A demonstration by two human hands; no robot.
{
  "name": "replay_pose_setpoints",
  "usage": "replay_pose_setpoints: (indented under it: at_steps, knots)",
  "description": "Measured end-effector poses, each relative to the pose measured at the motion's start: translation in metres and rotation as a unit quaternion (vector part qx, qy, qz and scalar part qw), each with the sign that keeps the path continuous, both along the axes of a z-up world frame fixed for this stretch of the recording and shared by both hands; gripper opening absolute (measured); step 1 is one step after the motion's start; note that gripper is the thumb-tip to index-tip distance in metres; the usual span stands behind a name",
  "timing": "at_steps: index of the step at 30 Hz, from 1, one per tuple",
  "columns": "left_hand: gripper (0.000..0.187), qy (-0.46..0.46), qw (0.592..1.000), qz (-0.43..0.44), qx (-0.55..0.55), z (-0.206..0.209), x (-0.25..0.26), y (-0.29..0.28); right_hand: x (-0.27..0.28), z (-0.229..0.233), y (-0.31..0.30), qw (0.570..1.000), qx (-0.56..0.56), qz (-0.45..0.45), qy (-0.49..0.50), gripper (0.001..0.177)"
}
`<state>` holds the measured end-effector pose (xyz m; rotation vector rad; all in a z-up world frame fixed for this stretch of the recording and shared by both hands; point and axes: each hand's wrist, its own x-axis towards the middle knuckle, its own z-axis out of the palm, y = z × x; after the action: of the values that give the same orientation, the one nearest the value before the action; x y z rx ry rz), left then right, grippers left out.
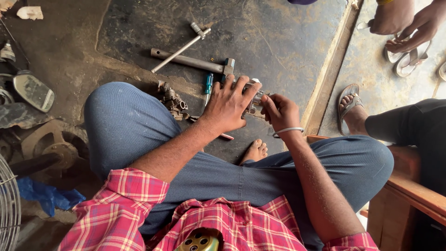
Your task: Repairing and reassembling a motorcycle carburetor using various tools.
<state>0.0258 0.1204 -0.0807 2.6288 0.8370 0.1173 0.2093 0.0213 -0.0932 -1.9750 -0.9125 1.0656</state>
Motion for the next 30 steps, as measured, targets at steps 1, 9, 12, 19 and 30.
replay_pose_setpoints:
  at_steps: [1, 9, 12, 19, 30]
  knots:
    - [0.113, 0.000, 1.000, -0.004, 0.008, 0.000, 0.001, 0.000, -0.002, 0.004, 0.000, 1.000, -0.009, 0.016, -0.013, 0.013]
    - [0.113, -0.002, 1.000, 0.002, 0.005, -0.002, 0.000, -0.001, -0.008, 0.011, 0.000, 0.970, 0.225, 0.090, -0.033, 0.026]
    - [0.110, -0.010, 1.000, 0.005, 0.008, -0.001, 0.000, -0.001, -0.001, 0.000, -0.001, 1.000, -0.026, -0.010, -0.002, 0.017]
    - [0.109, -0.002, 1.000, 0.003, -0.005, 0.001, 0.000, 0.000, -0.005, 0.014, 0.002, 0.988, 0.139, 0.072, -0.003, 0.019]
    - [0.109, -0.012, 1.000, 0.002, -0.007, 0.000, 0.000, 0.001, -0.007, 0.020, 0.004, 0.969, 0.225, 0.097, 0.029, 0.040]
